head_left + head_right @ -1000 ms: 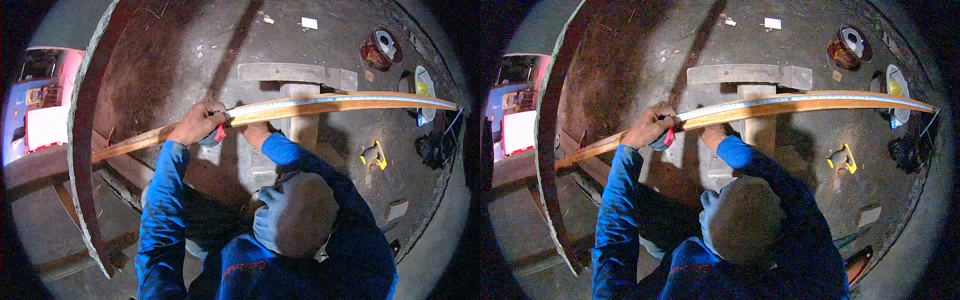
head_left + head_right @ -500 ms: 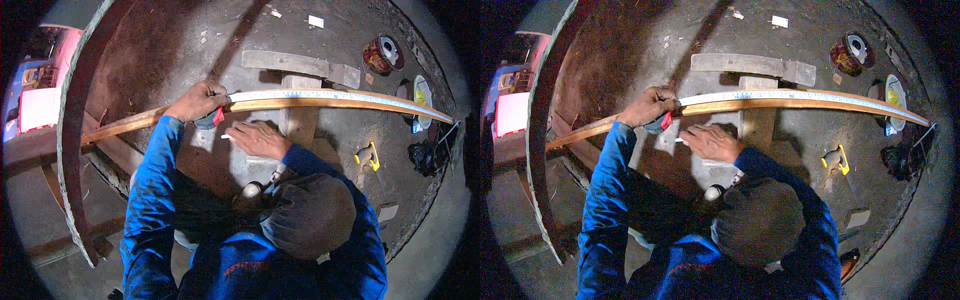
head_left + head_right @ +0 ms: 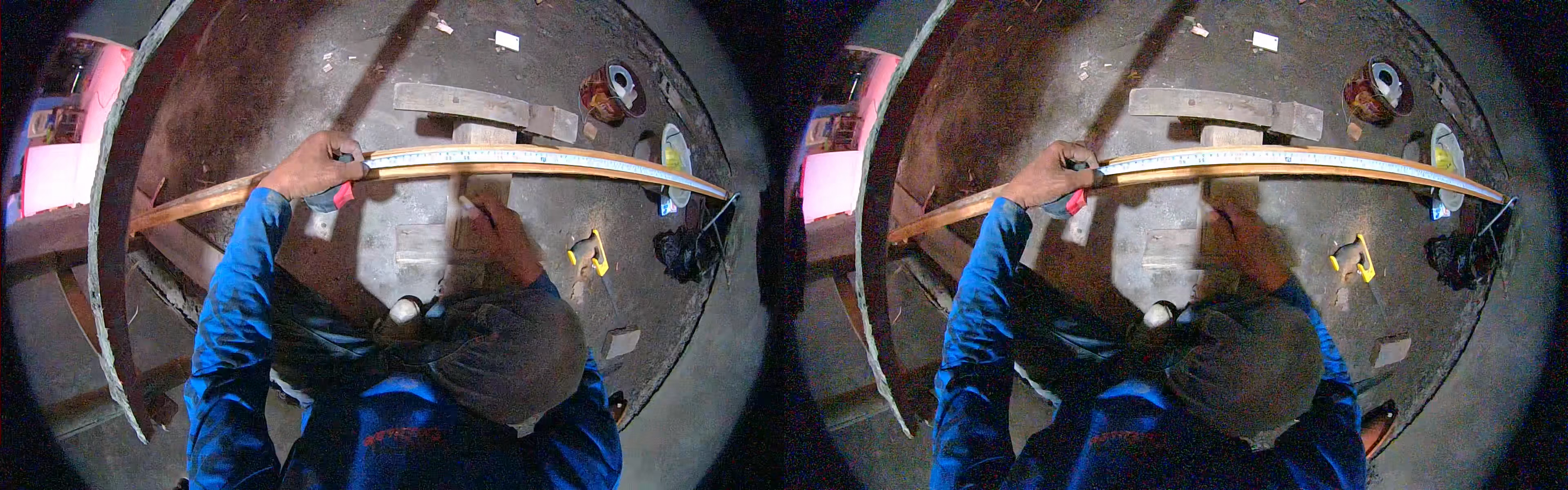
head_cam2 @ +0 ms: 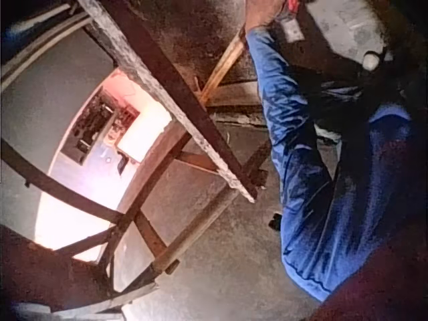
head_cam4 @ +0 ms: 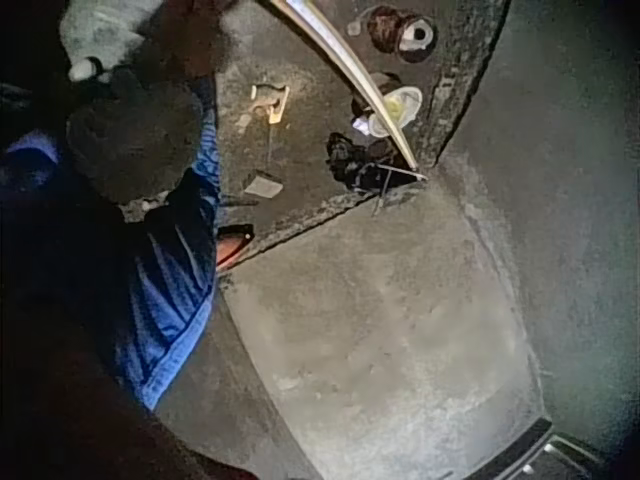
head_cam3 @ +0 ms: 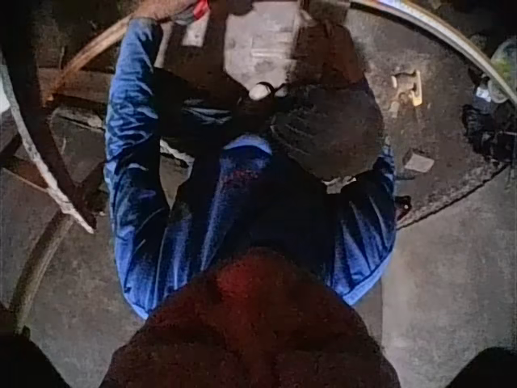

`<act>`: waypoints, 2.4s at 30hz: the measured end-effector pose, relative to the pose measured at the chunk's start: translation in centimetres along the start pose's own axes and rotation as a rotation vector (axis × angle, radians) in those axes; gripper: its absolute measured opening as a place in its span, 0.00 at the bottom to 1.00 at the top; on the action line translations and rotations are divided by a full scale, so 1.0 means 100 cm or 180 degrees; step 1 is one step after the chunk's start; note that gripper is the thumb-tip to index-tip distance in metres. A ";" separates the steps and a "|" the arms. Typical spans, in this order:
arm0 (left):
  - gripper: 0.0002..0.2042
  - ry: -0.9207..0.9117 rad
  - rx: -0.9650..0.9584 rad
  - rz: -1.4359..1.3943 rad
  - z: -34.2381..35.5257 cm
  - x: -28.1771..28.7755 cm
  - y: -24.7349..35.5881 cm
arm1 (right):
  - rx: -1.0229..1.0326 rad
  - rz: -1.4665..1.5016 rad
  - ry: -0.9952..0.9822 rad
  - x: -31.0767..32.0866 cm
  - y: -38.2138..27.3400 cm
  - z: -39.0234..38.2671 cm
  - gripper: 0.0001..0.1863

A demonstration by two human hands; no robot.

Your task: Measuring and sawing a wooden board in a renovation area.

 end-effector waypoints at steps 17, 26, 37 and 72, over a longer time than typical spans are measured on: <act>0.11 0.0151 0.0167 0.0901 -0.003 0.001 0.011 | 0.0090 -0.0419 -0.0149 0.007 -0.014 -0.013 0.11; 0.16 0.0570 0.0376 0.1813 -0.004 -0.014 0.008 | 0.0287 -0.2541 -0.0912 -0.034 -0.050 0.016 0.16; 0.18 0.0687 0.0546 0.2287 -0.006 -0.018 0.015 | 0.0339 0.0660 -0.0607 0.035 -0.082 0.019 0.13; 0.20 0.0813 0.0257 0.1807 -0.001 -0.020 0.002 | 0.0436 0.1332 0.0812 0.025 -0.078 0.065 0.06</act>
Point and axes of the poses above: each hand's wrist, its own z-axis towards the middle knuckle, its own x-axis out of the back of the hand, y = z × x, the point moved 3 cm from there along z, towards the middle knuckle, and after that the axes turned 12 degrees about -x, right-handed, at the moved point
